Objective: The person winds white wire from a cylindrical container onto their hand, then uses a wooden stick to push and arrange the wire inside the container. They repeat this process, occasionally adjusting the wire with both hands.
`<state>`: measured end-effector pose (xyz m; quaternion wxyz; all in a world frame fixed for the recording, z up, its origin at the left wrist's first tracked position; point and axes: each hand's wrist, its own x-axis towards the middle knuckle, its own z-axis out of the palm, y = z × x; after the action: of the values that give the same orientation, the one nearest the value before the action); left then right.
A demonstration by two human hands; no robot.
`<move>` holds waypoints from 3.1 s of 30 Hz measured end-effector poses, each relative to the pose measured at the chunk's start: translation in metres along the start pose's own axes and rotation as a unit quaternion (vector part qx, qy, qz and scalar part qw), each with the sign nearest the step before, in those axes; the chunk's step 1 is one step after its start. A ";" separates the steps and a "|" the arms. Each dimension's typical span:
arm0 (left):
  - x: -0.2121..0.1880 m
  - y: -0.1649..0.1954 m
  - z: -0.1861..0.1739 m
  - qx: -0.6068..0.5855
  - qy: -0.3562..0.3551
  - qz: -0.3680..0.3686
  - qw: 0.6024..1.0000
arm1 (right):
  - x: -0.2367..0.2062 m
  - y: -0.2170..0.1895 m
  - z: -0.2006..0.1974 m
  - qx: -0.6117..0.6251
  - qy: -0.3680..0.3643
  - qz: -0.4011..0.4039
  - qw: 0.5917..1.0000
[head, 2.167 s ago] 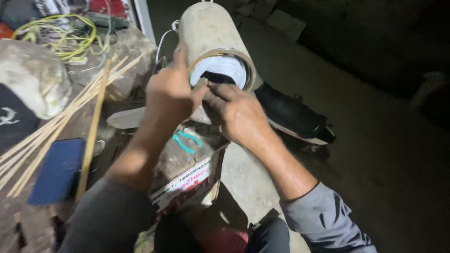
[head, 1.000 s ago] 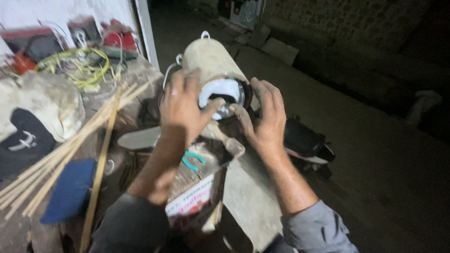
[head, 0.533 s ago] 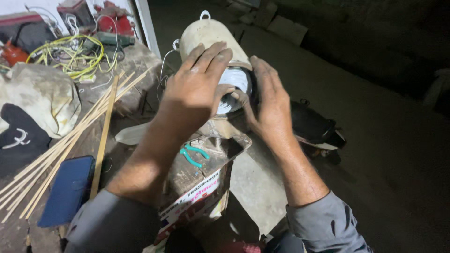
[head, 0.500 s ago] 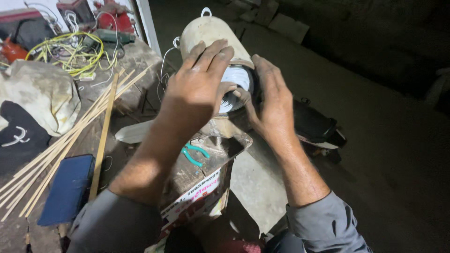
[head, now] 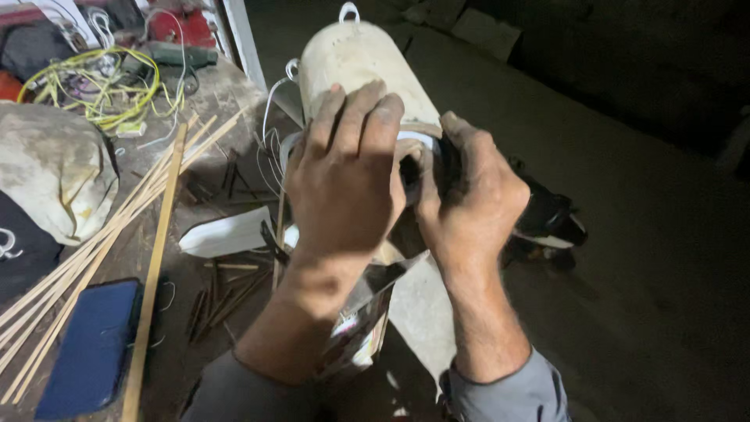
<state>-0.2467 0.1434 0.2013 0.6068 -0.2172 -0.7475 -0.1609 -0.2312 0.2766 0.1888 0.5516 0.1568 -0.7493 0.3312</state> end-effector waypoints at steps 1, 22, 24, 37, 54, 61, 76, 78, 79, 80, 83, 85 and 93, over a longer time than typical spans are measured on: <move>-0.003 0.000 0.000 -0.006 0.017 0.000 1.000 | -0.001 -0.001 0.002 0.001 -0.004 0.013 1.000; -0.075 -0.001 -0.074 -0.107 -0.047 -0.057 0.992 | -0.061 0.013 -0.100 0.181 -0.189 0.069 0.963; -0.078 -0.003 -0.063 -0.108 -0.028 -0.051 0.993 | -0.061 0.016 -0.097 0.187 -0.191 0.070 0.961; -0.084 -0.066 -0.052 -0.262 -0.049 -0.072 0.961 | -0.061 0.042 -0.072 0.284 -0.144 0.085 0.944; -0.081 -0.126 -0.024 -0.312 -0.116 -0.145 0.932 | 0.001 0.126 0.005 0.221 -0.105 0.261 0.934; -0.079 -0.143 -0.004 -0.229 -0.086 -0.097 0.965 | -0.013 0.133 -0.002 0.255 -0.088 0.339 0.901; -0.201 -0.117 -0.010 -0.070 -0.195 -0.271 0.940 | -0.034 0.109 -0.036 0.302 -0.089 0.326 0.891; -0.226 -0.112 -0.014 0.073 -0.235 -0.088 0.965 | -0.034 0.110 -0.033 0.338 -0.092 0.301 0.887; -0.232 -0.113 -0.016 0.050 -0.243 -0.122 0.961 | -0.034 0.111 -0.032 0.343 -0.084 0.285 0.891; -0.239 -0.113 -0.018 0.026 -0.255 -0.158 0.954 | -0.036 0.111 -0.032 0.348 -0.078 0.272 0.894; -0.245 -0.119 -0.024 0.054 -0.312 -0.200 0.927 | -0.041 0.109 -0.038 0.341 -0.078 0.215 0.912; -0.243 -0.126 -0.030 0.094 -0.327 -0.206 0.918 | -0.045 0.103 -0.042 0.301 -0.082 0.183 0.932; -0.233 -0.131 -0.056 0.126 -0.336 -0.202 0.911 | -0.075 0.041 -0.061 0.122 -0.051 0.113 0.985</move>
<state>-0.2286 -0.0267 -0.0112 0.2962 -0.0243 -0.9494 -0.1017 -0.1859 0.3375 0.1166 0.4483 0.1537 -0.7432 0.4723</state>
